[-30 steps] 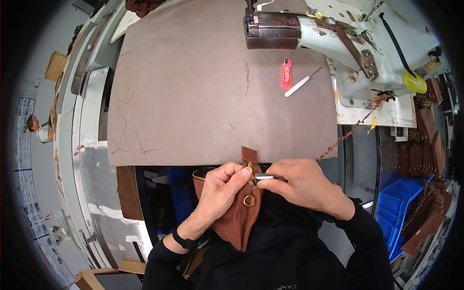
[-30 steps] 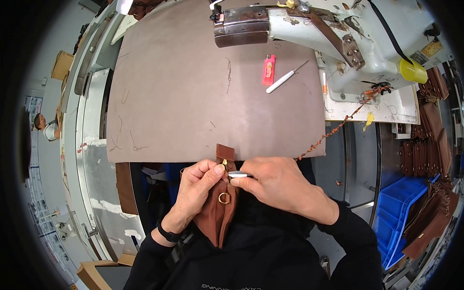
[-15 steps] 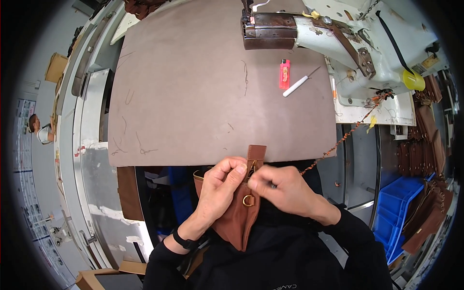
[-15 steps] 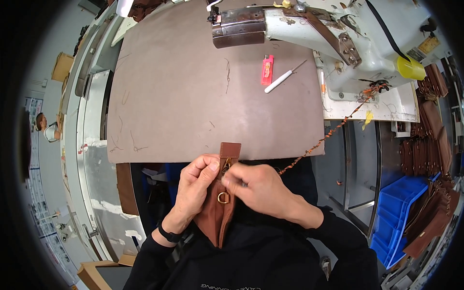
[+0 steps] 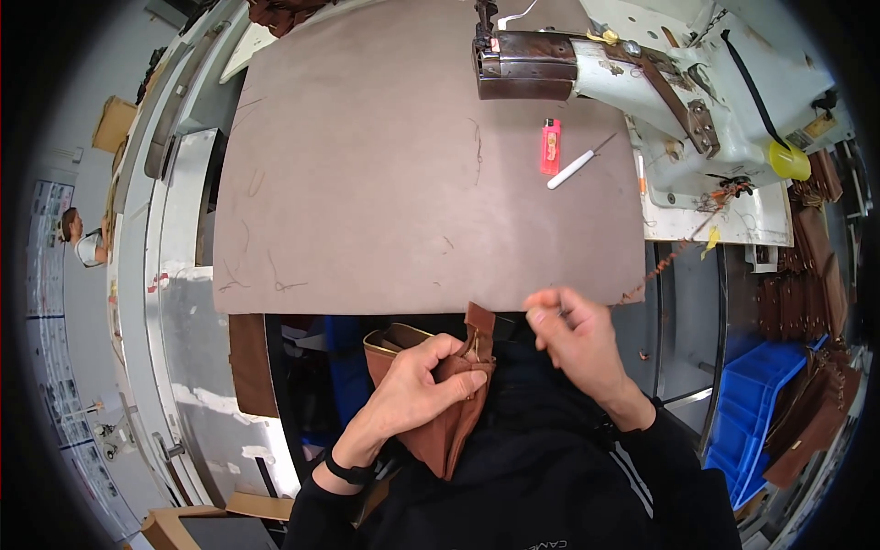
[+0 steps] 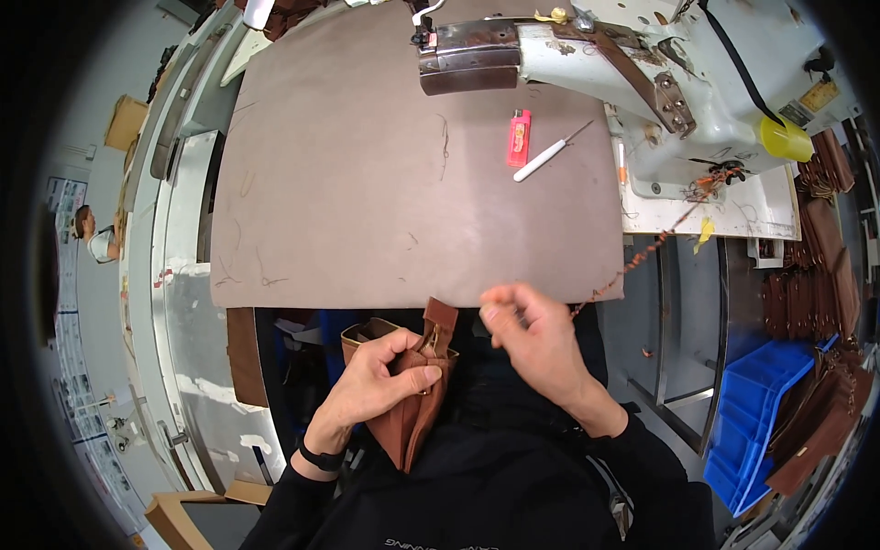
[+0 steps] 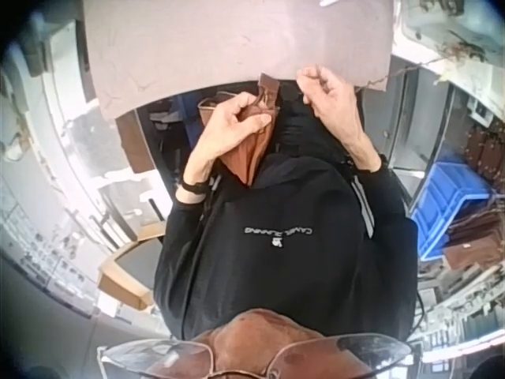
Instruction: Sewing and assembling components of a leather bag using an industrial sewing machine and hand tools.
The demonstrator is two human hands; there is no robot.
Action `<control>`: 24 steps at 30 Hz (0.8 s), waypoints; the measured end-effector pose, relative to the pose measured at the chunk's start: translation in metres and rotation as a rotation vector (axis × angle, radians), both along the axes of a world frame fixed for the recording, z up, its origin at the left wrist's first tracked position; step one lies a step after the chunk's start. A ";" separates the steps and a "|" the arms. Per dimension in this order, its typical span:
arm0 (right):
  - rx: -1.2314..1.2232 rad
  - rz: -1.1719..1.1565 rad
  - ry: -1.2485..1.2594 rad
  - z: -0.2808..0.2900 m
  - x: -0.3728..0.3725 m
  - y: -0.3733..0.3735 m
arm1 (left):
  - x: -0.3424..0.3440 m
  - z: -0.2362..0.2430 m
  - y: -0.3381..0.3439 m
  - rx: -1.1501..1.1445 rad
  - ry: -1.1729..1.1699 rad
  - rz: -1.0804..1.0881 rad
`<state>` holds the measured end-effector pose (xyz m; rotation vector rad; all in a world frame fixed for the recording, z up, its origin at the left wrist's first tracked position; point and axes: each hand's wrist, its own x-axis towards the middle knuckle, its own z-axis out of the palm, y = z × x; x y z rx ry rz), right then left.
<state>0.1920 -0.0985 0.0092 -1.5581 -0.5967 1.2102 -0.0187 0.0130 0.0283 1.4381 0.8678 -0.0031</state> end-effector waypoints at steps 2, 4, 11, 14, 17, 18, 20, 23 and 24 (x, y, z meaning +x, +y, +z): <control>0.001 0.206 0.041 0.002 -0.007 -0.002 | -0.003 0.004 -0.001 -0.016 -0.033 -0.026; 0.001 0.388 0.028 0.005 -0.013 -0.003 | -0.006 0.008 0.000 -0.001 -0.094 -0.020; -0.026 0.442 0.103 0.020 -0.014 -0.006 | -0.007 0.011 0.000 0.041 -0.185 -0.059; 0.018 0.483 0.147 0.020 -0.014 -0.007 | -0.008 0.009 0.000 0.081 -0.158 -0.081; 0.009 0.496 0.156 0.019 -0.018 -0.006 | -0.006 0.006 -0.002 0.043 -0.178 -0.060; 0.008 0.492 0.131 0.018 -0.020 -0.005 | -0.006 0.006 -0.002 0.052 -0.200 -0.059; 0.007 0.486 0.108 0.017 -0.021 -0.004 | -0.007 0.007 -0.002 0.078 -0.185 -0.078; -0.042 0.481 0.152 0.015 -0.022 -0.004 | -0.007 0.005 -0.003 0.075 -0.167 -0.073; -0.042 0.478 0.118 0.012 -0.023 -0.003 | -0.007 0.004 -0.004 0.078 -0.186 -0.072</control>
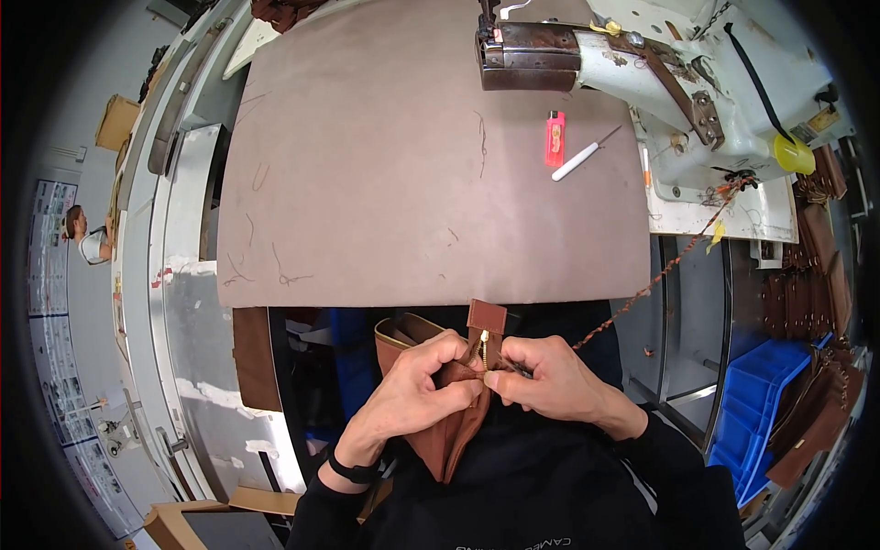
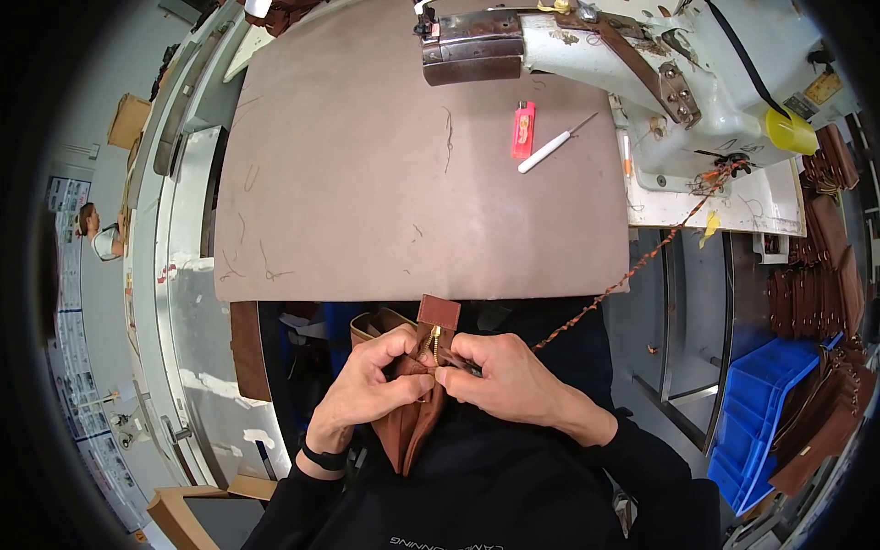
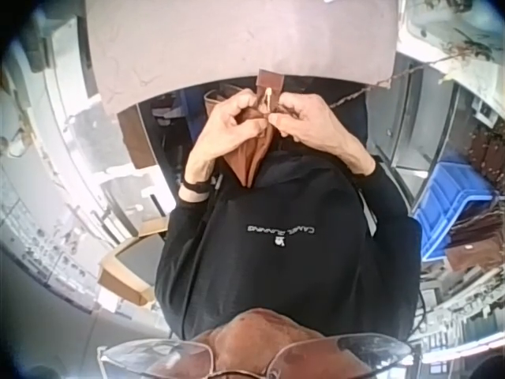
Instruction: Sewing and assembling components of a leather bag using an industrial sewing machine and hand tools.
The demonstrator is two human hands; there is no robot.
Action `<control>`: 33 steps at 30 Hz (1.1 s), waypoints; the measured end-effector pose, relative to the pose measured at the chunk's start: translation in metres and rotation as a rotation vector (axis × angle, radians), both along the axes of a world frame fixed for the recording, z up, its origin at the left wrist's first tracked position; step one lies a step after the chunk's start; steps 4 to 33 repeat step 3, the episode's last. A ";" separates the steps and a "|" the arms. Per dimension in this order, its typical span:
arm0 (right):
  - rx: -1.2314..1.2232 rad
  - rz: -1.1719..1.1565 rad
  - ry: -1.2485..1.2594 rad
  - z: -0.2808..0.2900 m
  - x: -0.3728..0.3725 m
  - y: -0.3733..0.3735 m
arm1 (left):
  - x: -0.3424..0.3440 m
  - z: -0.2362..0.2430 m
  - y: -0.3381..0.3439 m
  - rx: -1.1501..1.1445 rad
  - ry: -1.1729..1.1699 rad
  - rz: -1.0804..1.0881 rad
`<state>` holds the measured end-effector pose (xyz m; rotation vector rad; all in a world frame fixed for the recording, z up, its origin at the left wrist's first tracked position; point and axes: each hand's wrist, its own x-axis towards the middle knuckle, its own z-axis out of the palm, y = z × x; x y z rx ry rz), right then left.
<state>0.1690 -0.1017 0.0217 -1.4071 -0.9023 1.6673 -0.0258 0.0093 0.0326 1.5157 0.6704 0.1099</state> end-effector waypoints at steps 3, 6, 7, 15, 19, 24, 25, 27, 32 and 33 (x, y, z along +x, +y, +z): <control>-0.019 0.018 -0.146 -0.008 -0.003 0.003 | 0.001 -0.005 0.001 0.097 0.039 -0.044; -0.019 0.018 -0.146 -0.008 -0.003 0.003 | 0.001 -0.005 0.001 0.097 0.039 -0.044; -0.019 0.018 -0.146 -0.008 -0.003 0.003 | 0.001 -0.005 0.001 0.097 0.039 -0.044; -0.019 0.018 -0.146 -0.008 -0.003 0.003 | 0.001 -0.005 0.001 0.097 0.039 -0.044; -0.019 0.018 -0.146 -0.008 -0.003 0.003 | 0.001 -0.005 0.001 0.097 0.039 -0.044; -0.019 0.018 -0.146 -0.008 -0.003 0.003 | 0.001 -0.005 0.001 0.097 0.039 -0.044; -0.019 0.018 -0.146 -0.008 -0.003 0.003 | 0.001 -0.005 0.001 0.097 0.039 -0.044; -0.019 0.018 -0.146 -0.008 -0.003 0.003 | 0.001 -0.005 0.001 0.097 0.039 -0.044; -0.019 0.018 -0.146 -0.008 -0.003 0.003 | 0.001 -0.005 0.001 0.097 0.039 -0.044; -0.019 0.018 -0.146 -0.008 -0.003 0.003 | 0.001 -0.005 0.001 0.097 0.039 -0.044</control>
